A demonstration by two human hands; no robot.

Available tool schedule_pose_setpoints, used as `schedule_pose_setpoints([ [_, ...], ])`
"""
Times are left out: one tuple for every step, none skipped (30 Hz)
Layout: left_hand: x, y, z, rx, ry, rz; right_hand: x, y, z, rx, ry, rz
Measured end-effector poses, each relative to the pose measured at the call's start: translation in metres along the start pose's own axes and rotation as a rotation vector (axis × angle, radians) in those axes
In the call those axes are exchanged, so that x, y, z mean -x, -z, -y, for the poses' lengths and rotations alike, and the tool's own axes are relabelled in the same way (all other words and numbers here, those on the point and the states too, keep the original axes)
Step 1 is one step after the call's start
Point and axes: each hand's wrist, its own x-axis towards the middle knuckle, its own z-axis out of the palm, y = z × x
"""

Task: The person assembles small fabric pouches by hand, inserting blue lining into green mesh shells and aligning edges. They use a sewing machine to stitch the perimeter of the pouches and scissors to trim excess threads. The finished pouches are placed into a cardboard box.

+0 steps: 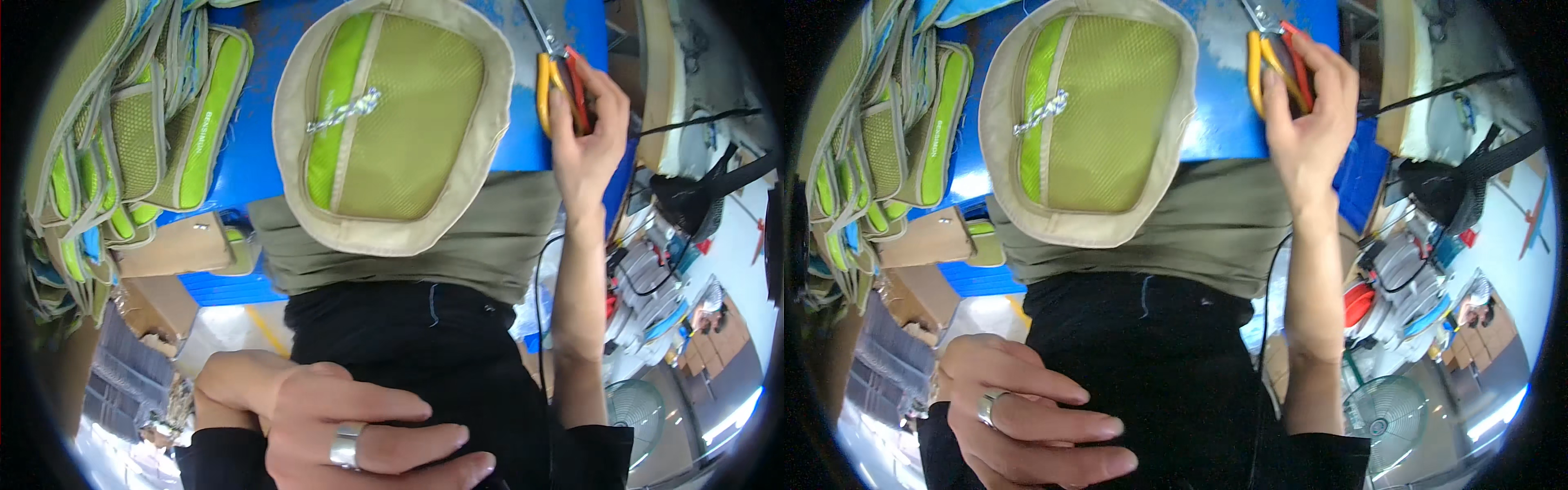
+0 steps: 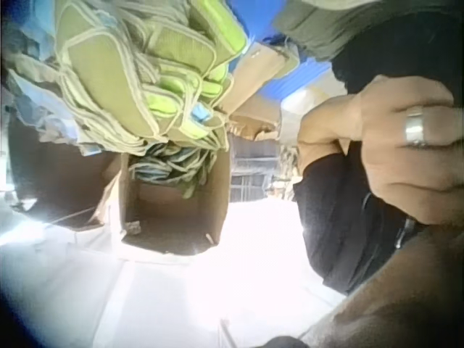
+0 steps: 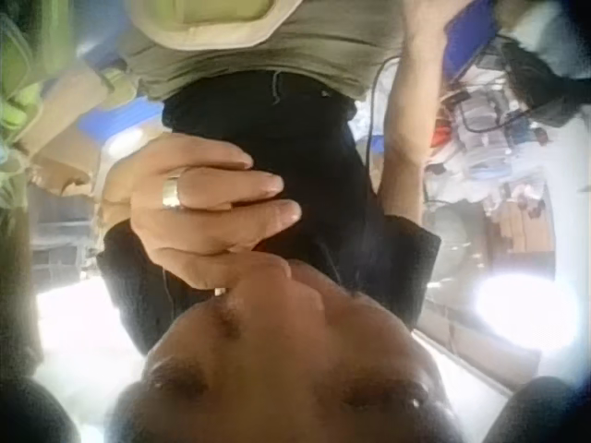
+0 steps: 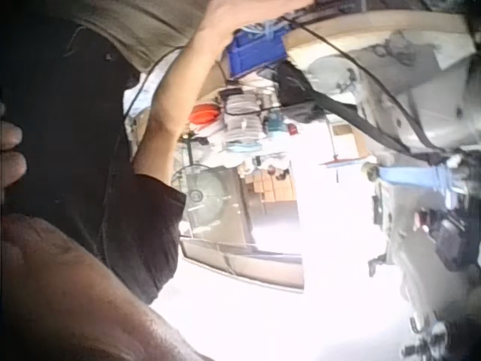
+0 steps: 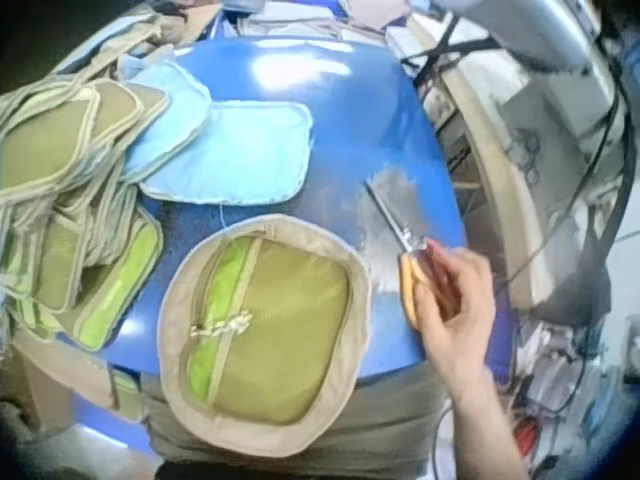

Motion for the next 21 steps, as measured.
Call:
schedule_pose_setpoints([
  [0.001, 0.004, 0.003, 0.012, -0.019, 0.022, 0.001, 0.001, 0.0, -0.003, -0.021, 0.006],
  [0.002, 0.007, 0.009, 0.013, -0.039, 0.045, 0.001, 0.004, 0.001, 0.027, -0.032, 0.026],
  [0.002, 0.011, 0.014, 0.003, -0.048, 0.072, 0.001, 0.004, 0.003, 0.013, -0.054, 0.028],
  [0.002, 0.016, 0.016, -0.015, -0.059, 0.093, 0.002, 0.004, 0.005, -0.012, -0.082, 0.019],
  [0.003, 0.02, 0.02, -0.053, -0.066, 0.118, 0.003, 0.004, 0.005, -0.037, -0.113, 0.011],
  [0.002, 0.024, 0.021, -0.096, -0.057, 0.151, 0.007, 0.002, 0.003, -0.118, -0.147, -0.033],
  [0.001, 0.029, 0.016, -0.19, -0.022, 0.182, 0.009, 0.002, 0.001, -0.164, -0.156, -0.086],
  [-0.001, 0.034, 0.009, -0.354, 0.06, 0.222, 0.012, 0.003, 0.001, -0.21, -0.168, -0.14],
  [-0.008, 0.037, 0.008, -0.527, 0.154, 0.259, 0.014, 0.004, 0.002, -0.257, -0.177, -0.197],
  [-0.017, 0.041, 0.008, -0.702, 0.243, 0.314, 0.012, 0.008, 0.013, -0.358, -0.215, -0.223],
  [-0.028, 0.043, 0.033, -0.769, 0.222, 0.255, 0.013, 0.013, 0.025, -0.429, -0.269, -0.186],
  [-0.038, 0.045, 0.059, -0.841, 0.206, 0.196, 0.015, 0.017, 0.037, -0.507, -0.323, -0.155],
  [-0.049, 0.04, 0.082, -0.844, 0.13, 0.142, 0.016, 0.022, 0.051, -0.582, -0.378, -0.12],
  [-0.06, 0.035, 0.104, -0.85, 0.053, 0.089, 0.019, 0.025, 0.066, -0.664, -0.412, -0.033],
  [-0.074, 0.025, 0.113, -0.916, 0.032, 0.148, 0.025, 0.025, 0.077, -0.663, -0.45, 0.048],
  [-0.078, 0.025, 0.138, -0.996, -0.079, 0.3, 0.033, 0.026, 0.087, -0.624, -0.484, 0.137],
  [-0.079, 0.023, 0.163, -1.079, -0.196, 0.453, 0.037, 0.028, 0.101, -0.579, -0.479, 0.222],
  [-0.085, 0.016, 0.173, -1.055, -0.064, 0.621, 0.042, 0.024, 0.106, -0.512, -0.449, 0.277],
  [-0.091, 0.009, 0.177, -1.028, 0.072, 0.786, 0.044, 0.021, 0.108, -0.444, -0.421, 0.33],
  [-0.09, 0.006, 0.177, -1.007, 0.054, 0.738, 0.044, 0.022, 0.109, -0.45, -0.431, 0.302],
  [-0.088, 0.006, 0.178, -0.983, 0.034, 0.697, 0.045, 0.021, 0.109, -0.46, -0.447, 0.271],
])
